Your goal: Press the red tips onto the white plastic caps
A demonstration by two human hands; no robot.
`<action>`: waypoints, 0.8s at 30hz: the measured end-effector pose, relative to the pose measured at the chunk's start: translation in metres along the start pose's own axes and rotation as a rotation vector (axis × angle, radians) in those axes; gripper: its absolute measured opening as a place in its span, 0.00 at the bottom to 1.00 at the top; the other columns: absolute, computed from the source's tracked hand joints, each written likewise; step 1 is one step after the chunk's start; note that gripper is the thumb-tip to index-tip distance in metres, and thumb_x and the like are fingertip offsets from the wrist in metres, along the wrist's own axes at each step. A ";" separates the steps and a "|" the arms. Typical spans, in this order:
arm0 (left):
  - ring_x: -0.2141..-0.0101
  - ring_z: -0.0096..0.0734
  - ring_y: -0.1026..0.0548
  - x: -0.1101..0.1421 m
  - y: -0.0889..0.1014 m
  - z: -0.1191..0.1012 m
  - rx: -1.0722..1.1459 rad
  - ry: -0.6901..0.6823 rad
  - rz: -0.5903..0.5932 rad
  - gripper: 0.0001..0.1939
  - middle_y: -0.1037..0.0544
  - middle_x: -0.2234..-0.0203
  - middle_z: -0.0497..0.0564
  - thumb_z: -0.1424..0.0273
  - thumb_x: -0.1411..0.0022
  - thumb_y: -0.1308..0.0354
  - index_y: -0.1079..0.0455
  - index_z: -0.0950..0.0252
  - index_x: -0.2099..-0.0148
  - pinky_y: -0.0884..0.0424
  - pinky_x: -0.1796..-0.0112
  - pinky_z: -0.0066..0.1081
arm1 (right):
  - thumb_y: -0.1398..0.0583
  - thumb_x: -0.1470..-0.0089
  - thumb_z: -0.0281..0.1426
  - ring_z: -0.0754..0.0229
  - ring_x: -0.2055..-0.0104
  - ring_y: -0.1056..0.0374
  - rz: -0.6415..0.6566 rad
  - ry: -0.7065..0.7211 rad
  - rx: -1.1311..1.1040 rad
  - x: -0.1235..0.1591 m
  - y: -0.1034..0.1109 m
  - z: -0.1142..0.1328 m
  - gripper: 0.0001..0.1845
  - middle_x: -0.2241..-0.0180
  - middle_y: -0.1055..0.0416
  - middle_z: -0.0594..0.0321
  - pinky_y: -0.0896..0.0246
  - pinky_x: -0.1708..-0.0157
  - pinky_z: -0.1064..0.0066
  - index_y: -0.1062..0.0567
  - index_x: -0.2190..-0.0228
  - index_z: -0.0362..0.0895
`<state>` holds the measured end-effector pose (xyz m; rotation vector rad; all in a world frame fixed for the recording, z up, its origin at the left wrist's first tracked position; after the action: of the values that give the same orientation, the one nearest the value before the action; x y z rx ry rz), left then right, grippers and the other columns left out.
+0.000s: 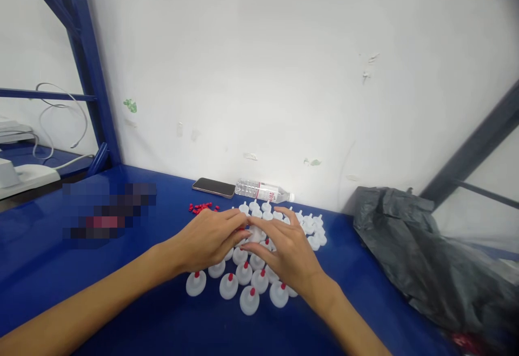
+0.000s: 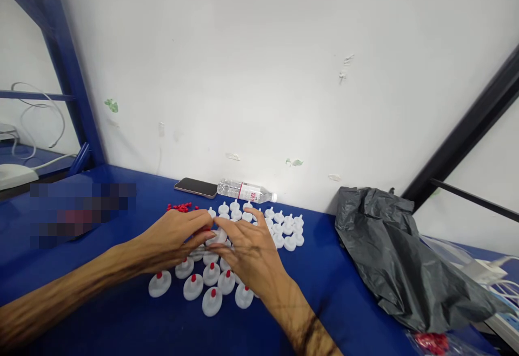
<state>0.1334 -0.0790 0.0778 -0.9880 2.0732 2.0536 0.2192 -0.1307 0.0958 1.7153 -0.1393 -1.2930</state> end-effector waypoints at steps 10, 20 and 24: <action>0.77 0.27 0.41 0.004 0.027 0.053 0.135 0.299 -0.141 0.20 0.40 0.80 0.42 0.63 0.24 0.62 0.50 0.61 0.72 0.46 0.71 0.32 | 0.41 0.37 0.37 0.55 0.63 0.22 -0.104 -0.410 0.363 0.028 0.059 -0.123 0.10 0.64 0.17 0.62 0.39 0.44 0.55 0.23 0.58 0.48; 0.73 0.34 0.29 0.018 -0.014 0.104 -0.145 0.357 0.236 0.09 0.24 0.75 0.47 0.68 0.34 0.49 0.35 0.61 0.68 0.46 0.71 0.33 | 0.43 0.41 0.38 0.52 0.60 0.27 0.215 -0.942 0.473 0.107 0.062 -0.235 0.13 0.63 0.22 0.52 0.40 0.64 0.65 0.21 0.65 0.44; 0.72 0.38 0.27 0.024 -0.025 0.106 -0.142 0.342 0.309 0.07 0.22 0.74 0.48 0.67 0.36 0.47 0.34 0.61 0.68 0.47 0.71 0.34 | 0.40 0.45 0.37 0.53 0.65 0.26 0.316 -1.028 0.438 0.127 0.047 -0.250 0.11 0.66 0.20 0.55 0.41 0.67 0.66 0.19 0.68 0.46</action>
<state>0.0848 0.0114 0.0332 -1.1781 2.4060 2.3479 0.4931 -0.0788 0.0405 1.1119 -1.3046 -1.8549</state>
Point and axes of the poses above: each hand's wrist, its own x-axis away from the middle knuckle, its own y-axis out of the back of the hand, z = x × y, the point moved 10 cm from there along -x, towards the middle knuckle
